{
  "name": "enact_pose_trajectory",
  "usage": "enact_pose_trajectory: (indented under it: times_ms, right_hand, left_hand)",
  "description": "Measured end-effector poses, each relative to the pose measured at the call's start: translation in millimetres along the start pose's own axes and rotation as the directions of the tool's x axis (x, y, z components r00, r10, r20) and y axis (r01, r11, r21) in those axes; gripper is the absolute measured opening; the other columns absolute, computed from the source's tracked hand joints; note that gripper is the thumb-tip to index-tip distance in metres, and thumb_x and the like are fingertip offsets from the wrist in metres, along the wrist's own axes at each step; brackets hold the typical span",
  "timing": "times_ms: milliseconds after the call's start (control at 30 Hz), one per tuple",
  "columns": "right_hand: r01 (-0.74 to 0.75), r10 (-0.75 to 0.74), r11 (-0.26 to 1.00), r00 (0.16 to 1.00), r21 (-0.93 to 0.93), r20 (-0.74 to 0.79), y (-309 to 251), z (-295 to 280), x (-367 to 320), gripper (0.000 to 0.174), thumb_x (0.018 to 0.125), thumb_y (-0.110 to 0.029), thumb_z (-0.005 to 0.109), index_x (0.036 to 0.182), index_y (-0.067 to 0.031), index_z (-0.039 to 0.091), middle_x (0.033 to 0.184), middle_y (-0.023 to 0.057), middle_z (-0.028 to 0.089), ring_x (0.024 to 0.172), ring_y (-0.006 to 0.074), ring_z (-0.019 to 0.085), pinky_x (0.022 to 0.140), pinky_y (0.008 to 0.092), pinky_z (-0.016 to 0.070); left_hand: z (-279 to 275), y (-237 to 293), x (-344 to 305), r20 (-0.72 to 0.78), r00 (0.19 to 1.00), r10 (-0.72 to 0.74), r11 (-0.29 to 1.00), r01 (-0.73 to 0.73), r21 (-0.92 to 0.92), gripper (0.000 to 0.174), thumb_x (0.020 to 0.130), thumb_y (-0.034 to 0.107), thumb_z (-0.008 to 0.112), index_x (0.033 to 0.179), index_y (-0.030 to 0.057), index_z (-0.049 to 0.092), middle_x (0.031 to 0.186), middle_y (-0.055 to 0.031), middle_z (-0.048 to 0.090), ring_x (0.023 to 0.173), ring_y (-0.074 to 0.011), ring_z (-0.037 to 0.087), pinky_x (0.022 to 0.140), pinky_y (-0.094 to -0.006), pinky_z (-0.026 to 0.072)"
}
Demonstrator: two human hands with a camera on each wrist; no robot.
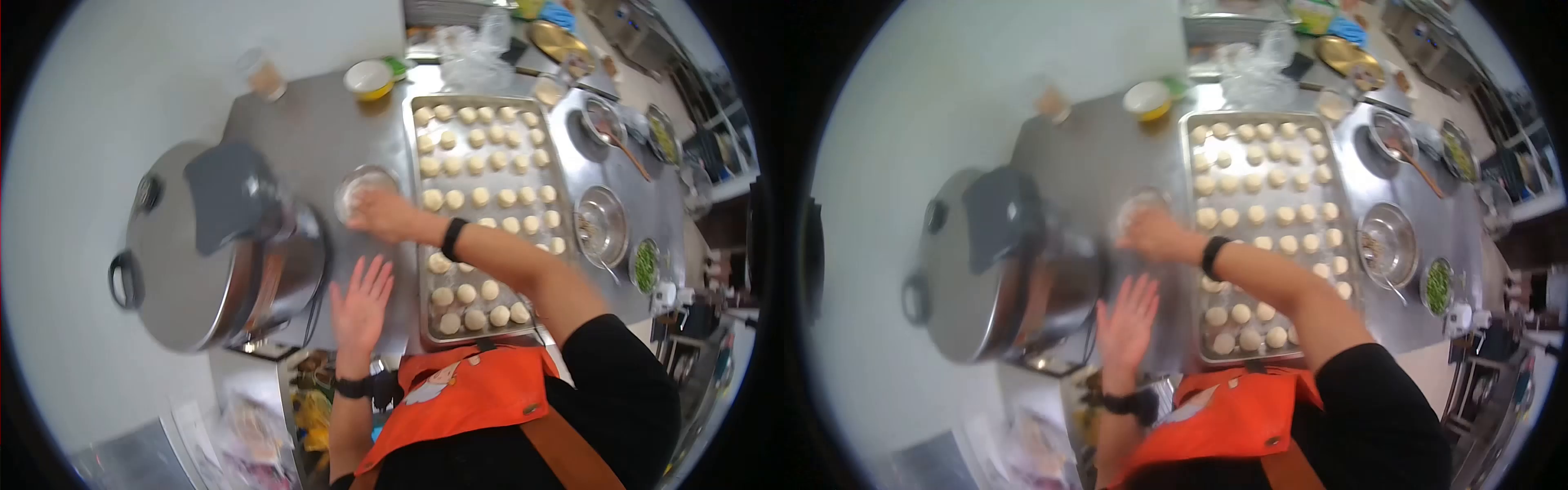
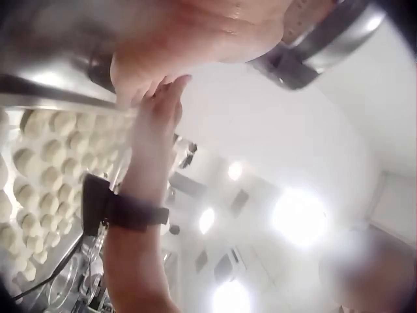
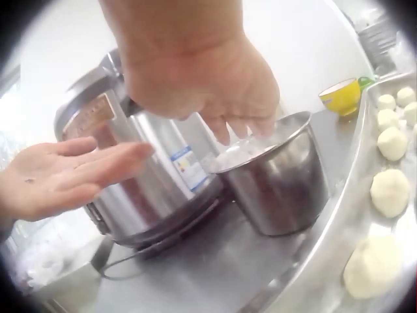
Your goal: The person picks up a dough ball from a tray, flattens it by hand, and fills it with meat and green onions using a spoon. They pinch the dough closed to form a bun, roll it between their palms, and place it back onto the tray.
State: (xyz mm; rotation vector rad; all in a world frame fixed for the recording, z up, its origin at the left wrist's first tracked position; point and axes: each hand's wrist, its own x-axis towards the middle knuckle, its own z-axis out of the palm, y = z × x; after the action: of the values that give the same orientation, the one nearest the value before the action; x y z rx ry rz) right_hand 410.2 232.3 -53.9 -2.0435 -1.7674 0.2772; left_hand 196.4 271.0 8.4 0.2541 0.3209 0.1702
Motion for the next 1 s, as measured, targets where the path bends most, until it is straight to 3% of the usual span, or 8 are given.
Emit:
enact_pose_trajectory:
  times_ms: [100,367,467,567,600,700,933,1000]
  right_hand:
    - [-0.118,0.150,0.977,0.972,-0.176,0.179,1,2,3,0.058,0.096,-0.048,0.036,0.087,-0.0012,0.069,0.110,0.0177,0.061,0.094,0.0349,0.058,0.087,0.0427,0.0435]
    - [-0.161,0.222,0.972,0.862,0.170,-0.455,9,-3,-1,0.033,0.087,-0.033,0.059,0.080,-0.0024,0.068,0.084,0.0182,0.065,0.091,0.0328,0.060,0.082,0.0386,0.0468]
    - [-0.271,0.416,0.806,0.892,0.527,-0.178,-5,-28,-7,0.013,0.079,-0.017,0.065,0.079,-0.0042,0.066,0.080,0.0141,0.063,0.083,0.0308,0.061,0.074,0.0369,0.0488]
    - [0.018,0.029,0.892,0.995,0.452,-0.097,-76,-38,-37,0.011,0.074,-0.013,0.062,0.075,-0.0026,0.064,0.076,0.0114,0.064,0.078,0.0301,0.062,0.070,0.0391,0.0491]
    - [0.105,-0.108,0.991,0.994,0.085,0.022,-105,-27,-45,0.022,0.077,-0.018,0.060,0.089,0.0000,0.065,0.095,0.0153,0.065,0.096,0.0313,0.061,0.083,0.0388,0.0478]
    - [0.099,-0.015,0.942,0.967,0.321,-0.253,-142,-6,-77,0.053,0.083,-0.027,0.058,0.122,0.0067,0.049,0.130,0.0235,0.047,0.128,0.0344,0.039,0.106,0.0410,0.0303]
    - [-0.355,0.504,0.843,0.786,0.405,-0.359,-161,-1,-31,0.058,0.091,-0.037,0.046,0.134,0.0009,0.041,0.142,0.0240,0.035,0.136,0.0378,0.027,0.111,0.0439,0.0191]
    - [-0.093,0.349,0.807,0.871,0.583,-0.346,-175,-1,-31,0.059,0.092,-0.038,0.046,0.135,0.0005,0.039,0.142,0.0225,0.035,0.136,0.0367,0.027,0.111,0.0437,0.0193]
  left_hand:
    - [-18,5,-4,-0.012,1.000,-0.018,0.995,0.017,-0.100,0.065,0.095,0.047,0.043,0.140,0.0010,0.034,0.133,-0.0198,0.049,0.122,-0.0306,0.048,0.106,-0.0432,0.0343]
    - [-34,13,12,-0.112,0.986,-0.122,0.980,0.102,-0.171,0.056,0.096,0.039,0.042,0.134,-0.0013,0.040,0.115,-0.0169,0.059,0.106,-0.0271,0.058,0.095,-0.0374,0.0455]
    - [-26,13,23,-0.176,0.976,-0.129,0.981,0.099,-0.168,0.055,0.096,0.036,0.040,0.134,-0.0034,0.040,0.121,-0.0173,0.057,0.113,-0.0273,0.054,0.100,-0.0381,0.0425]
    - [-17,11,33,-0.159,0.980,-0.120,0.991,0.109,-0.079,0.055,0.097,0.037,0.038,0.136,-0.0026,0.038,0.132,-0.0159,0.050,0.124,-0.0285,0.046,0.108,-0.0400,0.0334]
    - [-16,11,34,-0.142,0.984,-0.110,0.994,0.105,-0.038,0.056,0.097,0.037,0.037,0.137,-0.0018,0.038,0.136,-0.0152,0.048,0.129,-0.0291,0.043,0.111,-0.0407,0.0296]
    - [-20,21,36,-0.059,0.998,0.003,0.856,-0.033,-0.516,0.057,0.098,0.037,0.033,0.143,0.0021,0.030,0.148,-0.0148,0.033,0.136,-0.0307,0.033,0.115,-0.0436,0.0202]
    - [-16,-1,47,0.312,0.936,0.164,0.980,-0.191,0.057,0.059,0.098,0.040,0.030,0.149,0.0148,0.016,0.155,-0.0132,0.012,0.143,-0.0300,0.012,0.116,-0.0461,0.0076]
    - [-12,13,41,0.288,0.942,0.173,0.979,-0.195,0.051,0.059,0.098,0.040,0.028,0.149,0.0143,0.014,0.156,-0.0136,0.009,0.143,-0.0302,0.009,0.117,-0.0456,0.0057]
